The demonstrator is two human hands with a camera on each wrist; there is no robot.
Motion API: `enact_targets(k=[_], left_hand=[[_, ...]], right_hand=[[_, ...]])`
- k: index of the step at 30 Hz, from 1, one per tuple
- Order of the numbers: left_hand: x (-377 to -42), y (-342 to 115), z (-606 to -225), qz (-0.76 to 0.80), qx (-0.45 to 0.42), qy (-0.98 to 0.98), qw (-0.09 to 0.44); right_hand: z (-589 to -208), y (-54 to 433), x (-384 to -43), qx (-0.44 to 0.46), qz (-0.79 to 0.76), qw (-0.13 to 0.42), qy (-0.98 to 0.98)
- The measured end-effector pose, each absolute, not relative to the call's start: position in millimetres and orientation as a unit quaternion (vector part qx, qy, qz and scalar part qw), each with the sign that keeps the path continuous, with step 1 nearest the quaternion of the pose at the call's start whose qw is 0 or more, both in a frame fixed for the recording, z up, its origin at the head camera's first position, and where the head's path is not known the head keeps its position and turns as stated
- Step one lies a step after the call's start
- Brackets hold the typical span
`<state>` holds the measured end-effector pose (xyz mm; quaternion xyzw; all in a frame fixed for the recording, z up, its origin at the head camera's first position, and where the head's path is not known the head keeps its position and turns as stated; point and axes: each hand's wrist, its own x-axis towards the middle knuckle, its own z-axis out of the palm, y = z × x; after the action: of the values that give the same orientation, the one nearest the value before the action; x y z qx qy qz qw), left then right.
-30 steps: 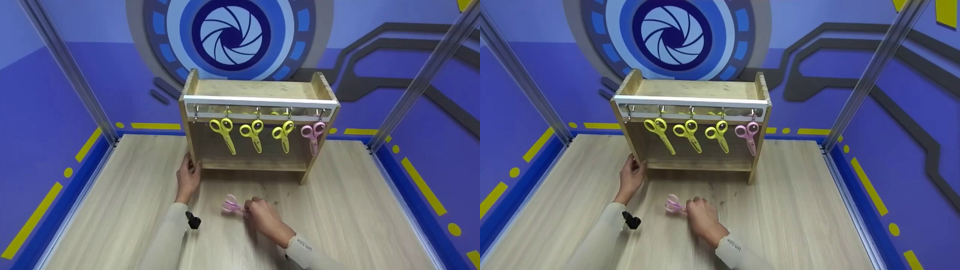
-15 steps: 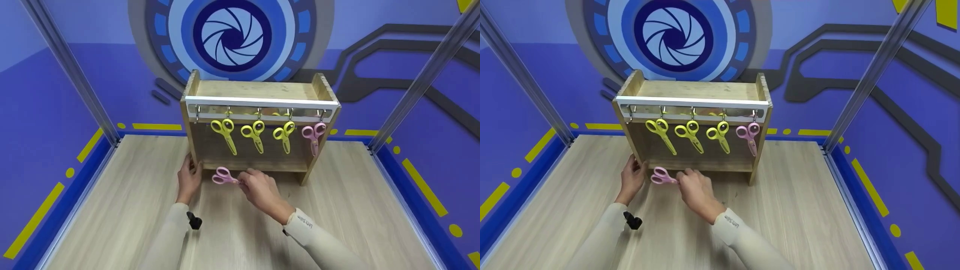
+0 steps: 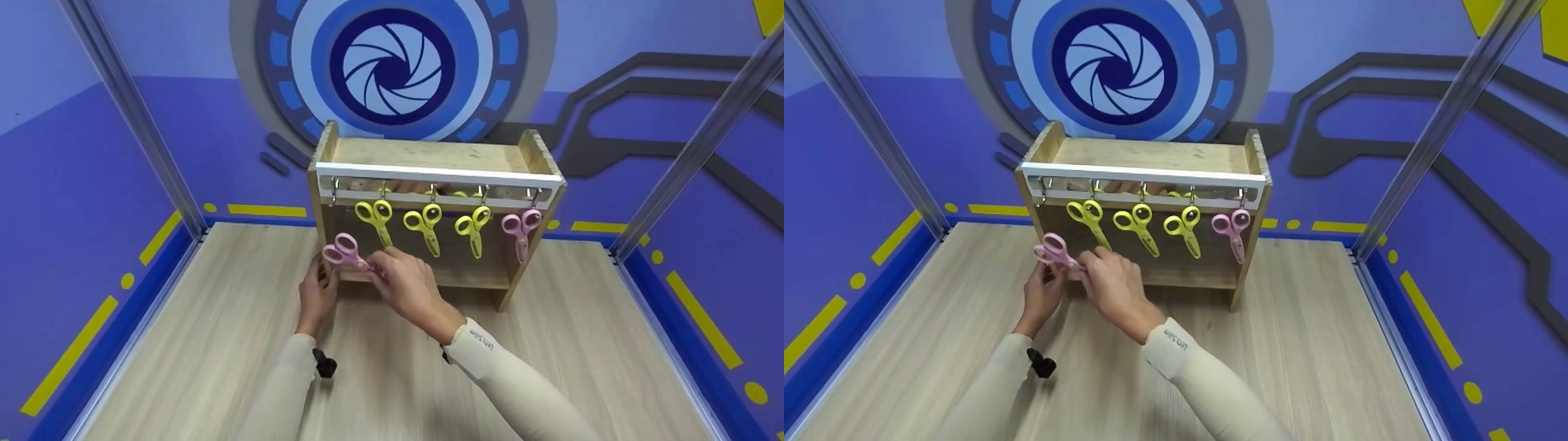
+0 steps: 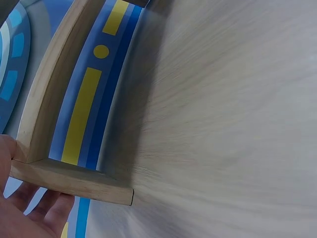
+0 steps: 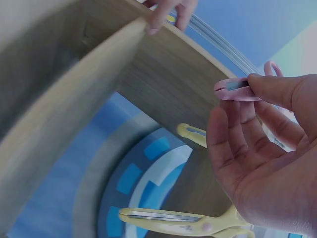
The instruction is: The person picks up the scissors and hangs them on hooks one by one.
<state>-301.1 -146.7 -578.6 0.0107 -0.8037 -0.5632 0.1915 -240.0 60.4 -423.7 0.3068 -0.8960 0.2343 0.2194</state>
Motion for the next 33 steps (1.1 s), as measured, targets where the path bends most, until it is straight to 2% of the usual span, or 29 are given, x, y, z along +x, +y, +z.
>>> enact_targets(k=[12, 26, 33], left_hand=[[-301, -147, -582, -0.545, -0.006, -0.808, 0.221], [-300, -143, -579, -0.558, 0.004, -0.805, 0.198], [-298, -145, -579, -0.563, 0.012, -0.804, 0.192]], right_hand=[[-397, 39, -256, 0.303, 0.268, 0.236, -0.884], [-401, 32, -265, 0.278, 0.283, 0.206, -0.895], [-407, 28, -265, 0.267, 0.290, 0.208, -0.895]])
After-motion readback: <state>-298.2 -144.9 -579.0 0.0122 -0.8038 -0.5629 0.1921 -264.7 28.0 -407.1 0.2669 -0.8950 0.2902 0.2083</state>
